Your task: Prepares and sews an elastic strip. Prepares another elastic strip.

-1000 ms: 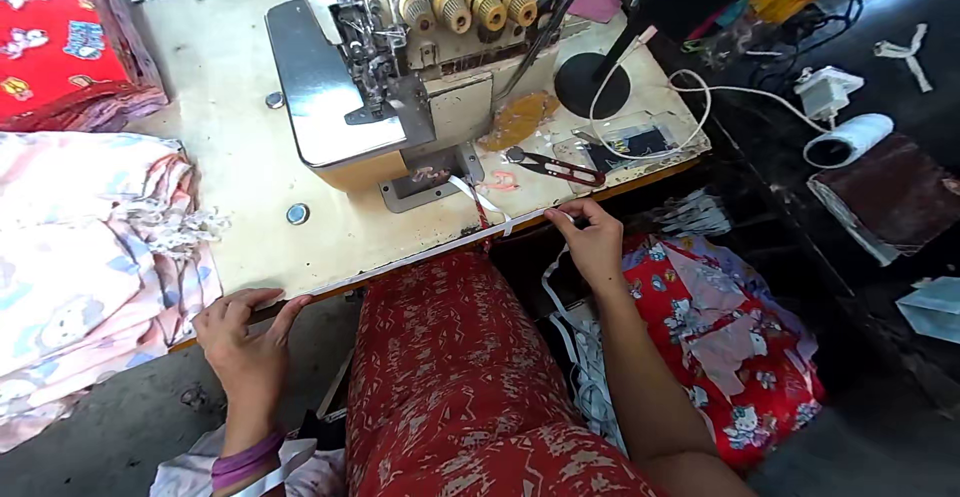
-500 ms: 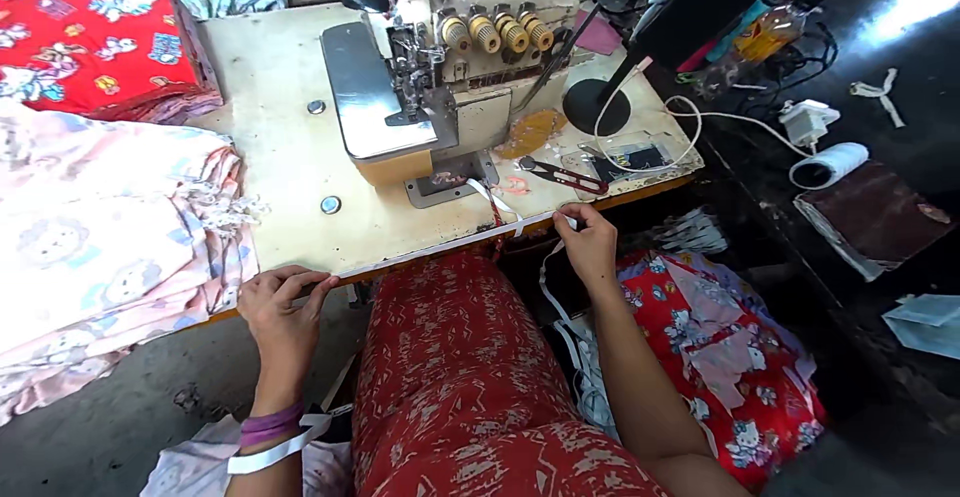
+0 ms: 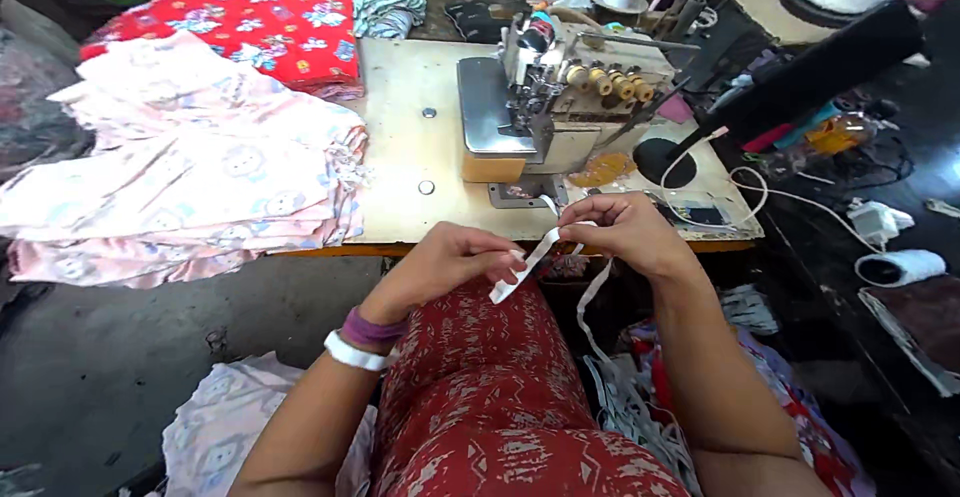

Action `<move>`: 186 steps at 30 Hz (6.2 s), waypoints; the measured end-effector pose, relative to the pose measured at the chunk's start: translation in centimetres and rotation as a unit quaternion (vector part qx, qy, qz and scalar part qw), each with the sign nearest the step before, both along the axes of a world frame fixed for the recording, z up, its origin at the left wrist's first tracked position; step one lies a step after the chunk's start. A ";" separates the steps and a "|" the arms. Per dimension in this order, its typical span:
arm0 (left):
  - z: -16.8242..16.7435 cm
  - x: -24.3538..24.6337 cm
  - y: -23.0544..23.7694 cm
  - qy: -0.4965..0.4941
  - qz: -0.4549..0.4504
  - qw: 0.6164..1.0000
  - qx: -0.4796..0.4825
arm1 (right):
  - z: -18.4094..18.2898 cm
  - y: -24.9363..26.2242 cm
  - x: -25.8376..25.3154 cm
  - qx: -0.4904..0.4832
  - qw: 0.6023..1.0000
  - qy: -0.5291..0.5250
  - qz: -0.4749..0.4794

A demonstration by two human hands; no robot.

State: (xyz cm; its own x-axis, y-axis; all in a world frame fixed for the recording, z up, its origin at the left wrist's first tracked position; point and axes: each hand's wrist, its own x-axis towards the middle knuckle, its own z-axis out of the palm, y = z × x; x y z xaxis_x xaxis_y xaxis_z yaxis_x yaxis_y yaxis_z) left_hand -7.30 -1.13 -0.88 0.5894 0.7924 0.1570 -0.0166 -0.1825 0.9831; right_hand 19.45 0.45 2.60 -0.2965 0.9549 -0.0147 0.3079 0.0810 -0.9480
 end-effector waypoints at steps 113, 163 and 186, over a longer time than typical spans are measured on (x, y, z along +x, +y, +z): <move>1.7 11.6 9.3 0.078 0.170 0.950 0.250 | -5.6 4.3 0.0 0.003 0.934 0.311 -0.177; -4.1 -1.1 -1.0 -0.474 0.194 0.839 -0.185 | -11.3 -5.8 -9.5 0.231 0.960 0.031 0.156; -6.1 0.2 -2.8 -0.044 0.226 0.953 -0.198 | -8.9 -1.7 -6.0 -0.056 0.990 0.066 0.111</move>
